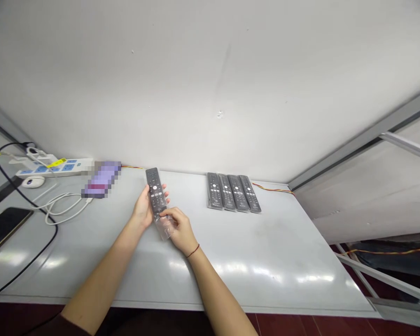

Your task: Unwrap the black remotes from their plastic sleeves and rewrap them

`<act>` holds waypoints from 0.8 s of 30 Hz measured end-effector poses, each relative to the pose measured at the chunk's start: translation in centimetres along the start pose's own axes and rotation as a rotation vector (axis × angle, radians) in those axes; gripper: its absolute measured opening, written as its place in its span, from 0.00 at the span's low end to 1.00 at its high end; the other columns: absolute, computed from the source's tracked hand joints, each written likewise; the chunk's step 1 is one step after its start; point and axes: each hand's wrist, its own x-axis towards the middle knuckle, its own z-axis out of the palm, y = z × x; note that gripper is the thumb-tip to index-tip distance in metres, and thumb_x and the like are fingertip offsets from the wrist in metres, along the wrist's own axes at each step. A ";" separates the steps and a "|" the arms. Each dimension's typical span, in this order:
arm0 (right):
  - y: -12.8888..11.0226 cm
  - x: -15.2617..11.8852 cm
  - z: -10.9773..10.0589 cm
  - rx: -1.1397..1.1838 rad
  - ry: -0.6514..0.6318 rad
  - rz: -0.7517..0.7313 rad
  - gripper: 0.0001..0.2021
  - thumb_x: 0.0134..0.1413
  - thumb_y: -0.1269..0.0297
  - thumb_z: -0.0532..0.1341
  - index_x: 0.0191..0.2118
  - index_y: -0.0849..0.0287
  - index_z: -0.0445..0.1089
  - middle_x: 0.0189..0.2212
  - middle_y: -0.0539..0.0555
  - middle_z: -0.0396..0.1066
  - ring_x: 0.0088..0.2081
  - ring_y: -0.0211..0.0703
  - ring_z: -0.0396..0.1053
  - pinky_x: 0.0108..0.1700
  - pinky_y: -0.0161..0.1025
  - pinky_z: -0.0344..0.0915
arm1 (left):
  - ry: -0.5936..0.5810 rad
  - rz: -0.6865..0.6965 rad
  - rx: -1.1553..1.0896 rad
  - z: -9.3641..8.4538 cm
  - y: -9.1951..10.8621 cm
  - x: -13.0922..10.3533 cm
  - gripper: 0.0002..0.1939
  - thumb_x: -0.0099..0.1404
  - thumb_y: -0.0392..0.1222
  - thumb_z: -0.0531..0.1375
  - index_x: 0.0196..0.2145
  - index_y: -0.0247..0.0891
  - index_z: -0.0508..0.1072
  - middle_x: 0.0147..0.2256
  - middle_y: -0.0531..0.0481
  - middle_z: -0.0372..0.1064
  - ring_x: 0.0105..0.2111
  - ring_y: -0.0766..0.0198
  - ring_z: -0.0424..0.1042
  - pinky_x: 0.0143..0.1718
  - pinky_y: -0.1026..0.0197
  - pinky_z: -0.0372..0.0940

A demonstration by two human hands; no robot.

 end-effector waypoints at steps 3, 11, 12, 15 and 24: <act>0.1 0.0 0.1 0.019 0.022 0.022 0.06 0.54 0.61 0.59 0.33 0.57 0.66 0.28 0.51 0.66 0.29 0.40 0.62 0.31 0.37 0.61 | -0.010 0.008 -0.001 -0.2 0.1 0.1 0.20 0.68 0.48 0.47 0.40 0.33 0.72 0.36 0.44 0.74 0.29 0.62 0.73 0.31 0.59 0.70; 0.1 0.0 0.1 -0.046 0.078 0.017 0.11 0.53 0.59 0.59 0.26 0.56 0.58 0.21 0.45 0.55 0.23 0.35 0.52 0.25 0.34 0.53 | -0.007 0.016 -0.022 0.0 0.0 0.0 0.17 0.69 0.47 0.46 0.40 0.33 0.70 0.35 0.45 0.74 0.29 0.62 0.74 0.32 0.58 0.71; 0.1 -0.1 0.1 -0.074 0.086 0.006 0.11 0.53 0.59 0.59 0.26 0.57 0.58 0.21 0.45 0.55 0.23 0.35 0.52 0.25 0.34 0.53 | -0.003 0.025 -0.018 0.0 0.0 0.0 0.16 0.69 0.46 0.47 0.42 0.34 0.69 0.36 0.45 0.74 0.30 0.62 0.74 0.32 0.58 0.71; 0.4 -0.2 0.1 -0.129 0.109 -0.017 0.12 0.54 0.60 0.59 0.25 0.57 0.57 0.21 0.45 0.55 0.23 0.35 0.52 0.26 0.34 0.54 | -0.007 0.074 0.020 -0.3 -0.1 0.2 0.10 0.66 0.41 0.53 0.45 0.38 0.66 0.37 0.47 0.73 0.32 0.61 0.75 0.33 0.56 0.71; 0.7 0.0 0.4 0.102 0.110 0.037 0.19 0.51 0.58 0.63 0.46 0.55 0.57 0.36 0.52 0.70 0.32 0.41 0.67 0.34 0.38 0.65 | -0.113 0.119 0.011 -0.3 -0.5 0.1 0.14 0.62 0.39 0.60 0.45 0.42 0.63 0.40 0.48 0.73 0.37 0.58 0.75 0.39 0.54 0.71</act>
